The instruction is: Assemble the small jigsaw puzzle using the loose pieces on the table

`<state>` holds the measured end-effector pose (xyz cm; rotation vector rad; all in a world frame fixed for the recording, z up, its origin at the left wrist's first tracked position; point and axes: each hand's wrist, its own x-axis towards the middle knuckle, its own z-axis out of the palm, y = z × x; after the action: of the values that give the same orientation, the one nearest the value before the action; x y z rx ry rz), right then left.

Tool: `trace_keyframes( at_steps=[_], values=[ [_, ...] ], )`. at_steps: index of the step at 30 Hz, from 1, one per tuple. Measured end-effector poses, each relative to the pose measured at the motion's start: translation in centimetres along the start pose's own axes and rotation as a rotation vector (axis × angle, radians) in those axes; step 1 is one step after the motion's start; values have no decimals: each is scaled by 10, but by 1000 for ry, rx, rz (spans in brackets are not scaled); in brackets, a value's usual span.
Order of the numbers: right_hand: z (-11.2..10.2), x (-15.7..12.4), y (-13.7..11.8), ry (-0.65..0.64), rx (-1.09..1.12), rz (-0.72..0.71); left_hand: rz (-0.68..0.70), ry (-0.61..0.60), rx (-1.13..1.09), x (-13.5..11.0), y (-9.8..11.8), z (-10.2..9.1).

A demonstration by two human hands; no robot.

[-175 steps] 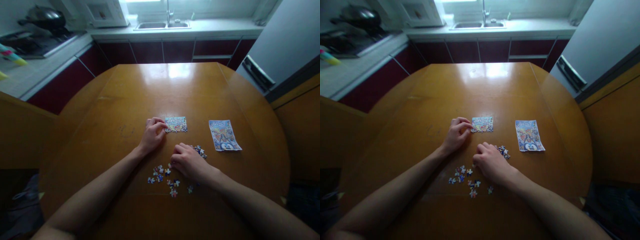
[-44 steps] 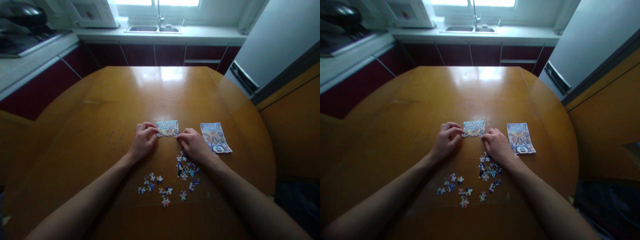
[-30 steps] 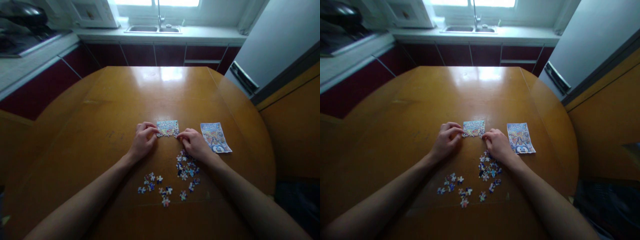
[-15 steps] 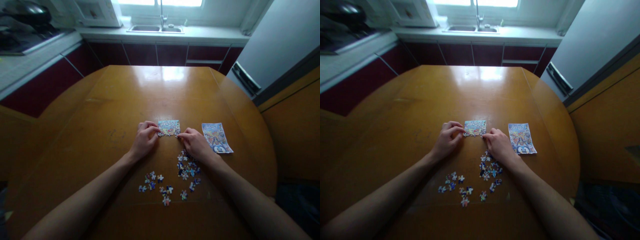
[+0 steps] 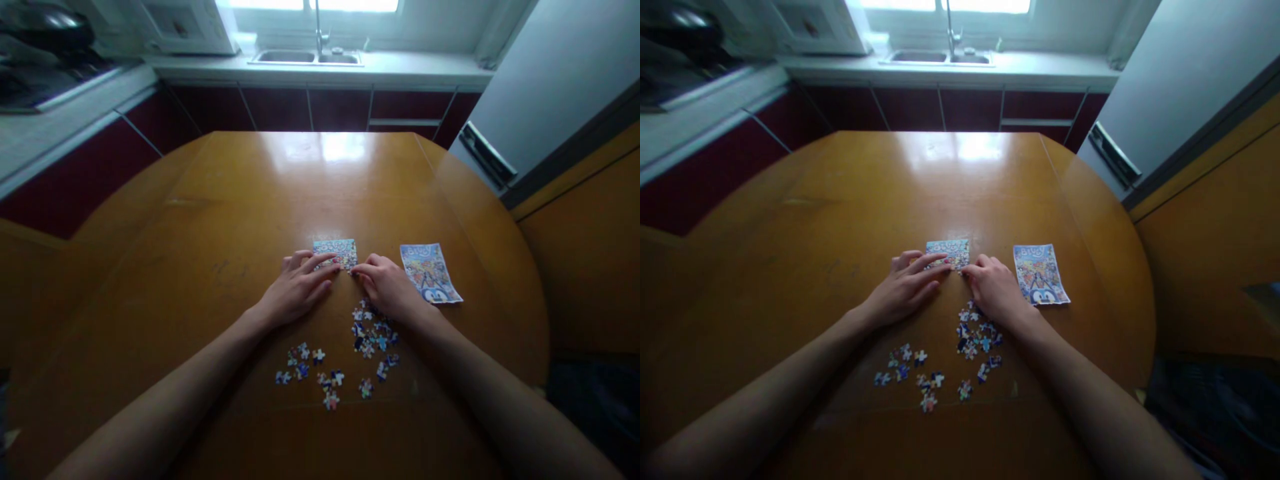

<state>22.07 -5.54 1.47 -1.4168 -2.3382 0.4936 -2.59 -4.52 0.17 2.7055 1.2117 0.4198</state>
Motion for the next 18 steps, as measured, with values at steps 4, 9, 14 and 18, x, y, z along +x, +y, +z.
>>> trace_keyframes(
  at_steps=[4, 9, 14, 18],
  values=[
    [-3, 0, -3, -26, -58, -25, -14, 0, 12, 1, 1, -2],
    [-6, 1, -7, -43, -105, -44, -19, -9, 9, 2, 2, -3],
    [-5, 3, -5, -14, -2, 21, -26, -5, -3, 1, 2, -2],
    [1, 6, 2, 31, 219, 116, -21, -10, -1, 1, 1, -2]
  ],
)
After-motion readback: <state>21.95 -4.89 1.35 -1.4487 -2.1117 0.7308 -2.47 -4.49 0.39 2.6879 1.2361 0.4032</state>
